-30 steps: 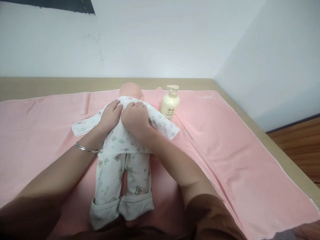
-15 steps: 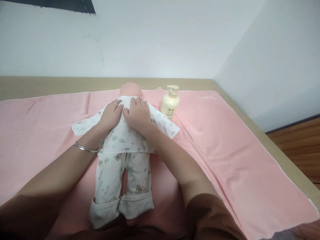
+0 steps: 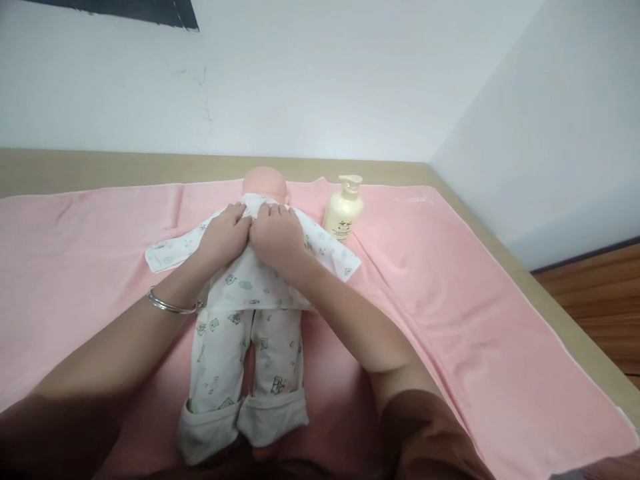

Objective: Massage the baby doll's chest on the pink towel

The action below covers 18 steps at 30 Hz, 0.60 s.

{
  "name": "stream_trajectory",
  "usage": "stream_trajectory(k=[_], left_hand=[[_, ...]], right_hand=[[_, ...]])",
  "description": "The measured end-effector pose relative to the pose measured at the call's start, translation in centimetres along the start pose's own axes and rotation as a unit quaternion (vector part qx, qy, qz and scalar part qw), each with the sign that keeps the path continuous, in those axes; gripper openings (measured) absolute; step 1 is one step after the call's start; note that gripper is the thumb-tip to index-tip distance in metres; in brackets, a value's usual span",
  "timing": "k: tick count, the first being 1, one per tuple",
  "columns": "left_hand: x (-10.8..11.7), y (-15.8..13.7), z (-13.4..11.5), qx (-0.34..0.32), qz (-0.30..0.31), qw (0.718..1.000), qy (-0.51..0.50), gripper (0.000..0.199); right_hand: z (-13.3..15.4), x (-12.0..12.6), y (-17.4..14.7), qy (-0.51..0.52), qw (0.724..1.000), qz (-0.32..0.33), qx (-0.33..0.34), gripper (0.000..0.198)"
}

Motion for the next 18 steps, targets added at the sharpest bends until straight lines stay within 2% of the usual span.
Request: stream_trajectory(k=[3, 6, 9, 11, 13, 16, 18], left_hand=[[0.0, 0.8, 1.4, 0.046, -0.009, 0.999, -0.004, 0.028], [0.3, 0.9, 1.3, 0.046, -0.021, 0.999, -0.002, 0.027], [0.4, 0.2, 0.4, 0.046, -0.019, 0.999, 0.016, 0.027], [0.4, -0.6, -0.4, 0.044, -0.021, 0.998, 0.03, 0.026], [0.2, -1.3, -1.4, 0.012, -0.03, 0.999, 0.042, 0.025], [-0.2, -1.9, -2.2, -0.031, -0.039, 0.998, 0.046, 0.026], [-0.3, -1.6, -1.6, -0.014, -0.04, 0.999, 0.033, 0.025]], right_hand=[[1.4, 0.8, -1.3, -0.037, 0.998, -0.004, 0.055, 0.039], [1.4, 0.8, -1.4, -0.032, 0.998, 0.01, 0.06, 0.038], [-0.1, 0.0, -0.1, 0.019, 0.999, 0.018, 0.029, 0.036], [-1.6, -0.8, 1.0, 0.054, 0.998, 0.016, -0.015, 0.043], [-2.8, -1.6, 1.8, 0.08, 0.995, 0.022, -0.048, 0.049], [-3.6, -2.1, 2.3, 0.102, 0.993, 0.029, -0.053, 0.049], [-3.4, -1.9, 2.1, 0.09, 0.994, 0.026, -0.047, 0.048]])
Point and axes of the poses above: each hand's wrist, its own y-axis towards the middle knuckle, its own x-axis out of the back of the hand, z = x × y, the point moved 5 cm from there along y, towards the middle knuckle, and after that the axes turned 10 degrees about -y, right-handed, at the moved point
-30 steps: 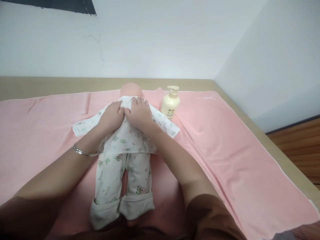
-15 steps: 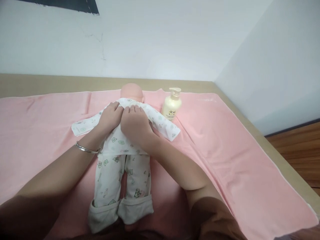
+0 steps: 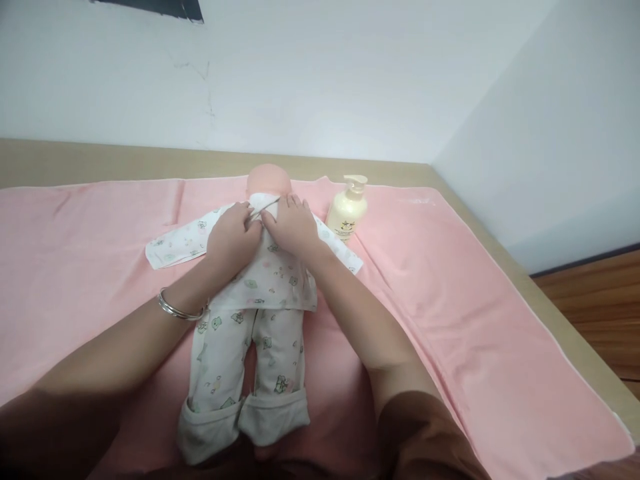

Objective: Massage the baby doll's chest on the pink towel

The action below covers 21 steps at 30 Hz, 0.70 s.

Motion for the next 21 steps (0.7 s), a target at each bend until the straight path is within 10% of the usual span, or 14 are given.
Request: stream_trajectory(k=[11, 21], left_hand=[[0.1, 2.1, 2.1, 0.011, -0.009, 0.999, -0.047, 0.016], [-0.6, 1.6, 2.4, 0.003, -0.033, 0.999, -0.04, 0.022]], right_hand=[[6.2, 1.8, -5.9, -0.214, 0.972, -0.078, 0.064, 0.039], [2.8, -0.4, -2.0, -0.077, 0.994, -0.069, 0.03, 0.055]])
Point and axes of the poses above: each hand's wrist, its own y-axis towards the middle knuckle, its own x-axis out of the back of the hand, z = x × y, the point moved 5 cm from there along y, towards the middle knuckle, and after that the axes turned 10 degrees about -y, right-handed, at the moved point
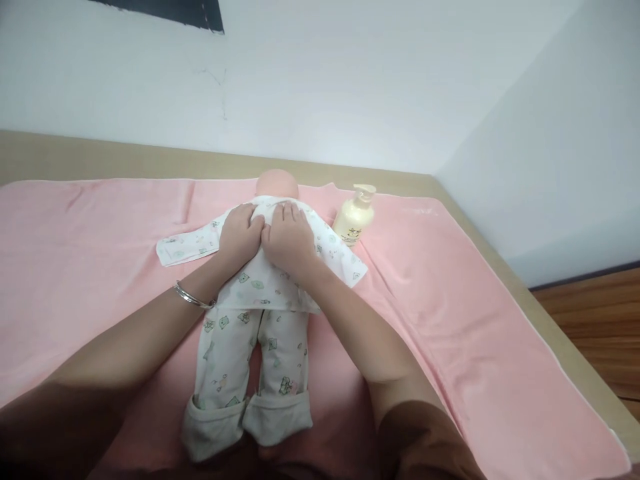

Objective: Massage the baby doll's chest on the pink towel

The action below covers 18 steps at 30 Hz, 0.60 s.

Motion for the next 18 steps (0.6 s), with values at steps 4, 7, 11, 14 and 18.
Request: stream_trajectory(k=[4, 7, 11, 14, 18], left_hand=[[-0.4, -0.1, 0.7, 0.007, -0.023, 1.0, -0.002, 0.027], [-0.6, -0.2, 1.0, 0.0, -0.028, 1.0, -0.001, 0.029], [-0.8, -0.2, 1.1, 0.003, -0.025, 1.0, 0.006, 0.028], [-0.7, -0.1, 1.1, 0.009, -0.027, 1.0, -0.011, 0.027], [-0.7, 0.0, 1.3, 0.01, -0.031, 0.999, -0.04, 0.026]], right_hand=[[0.3, 0.2, -0.2, -0.002, 1.0, 0.012, -0.006, 0.05], [0.5, 0.7, -0.2, 0.0, 0.999, 0.028, -0.031, 0.041], [0.3, 0.9, 0.4, -0.011, 0.995, 0.05, -0.091, 0.036], [0.4, 1.0, 0.9, -0.047, 0.99, 0.059, -0.121, 0.038], [0.6, 1.2, 1.1, -0.069, 0.986, 0.06, -0.138, 0.036]])
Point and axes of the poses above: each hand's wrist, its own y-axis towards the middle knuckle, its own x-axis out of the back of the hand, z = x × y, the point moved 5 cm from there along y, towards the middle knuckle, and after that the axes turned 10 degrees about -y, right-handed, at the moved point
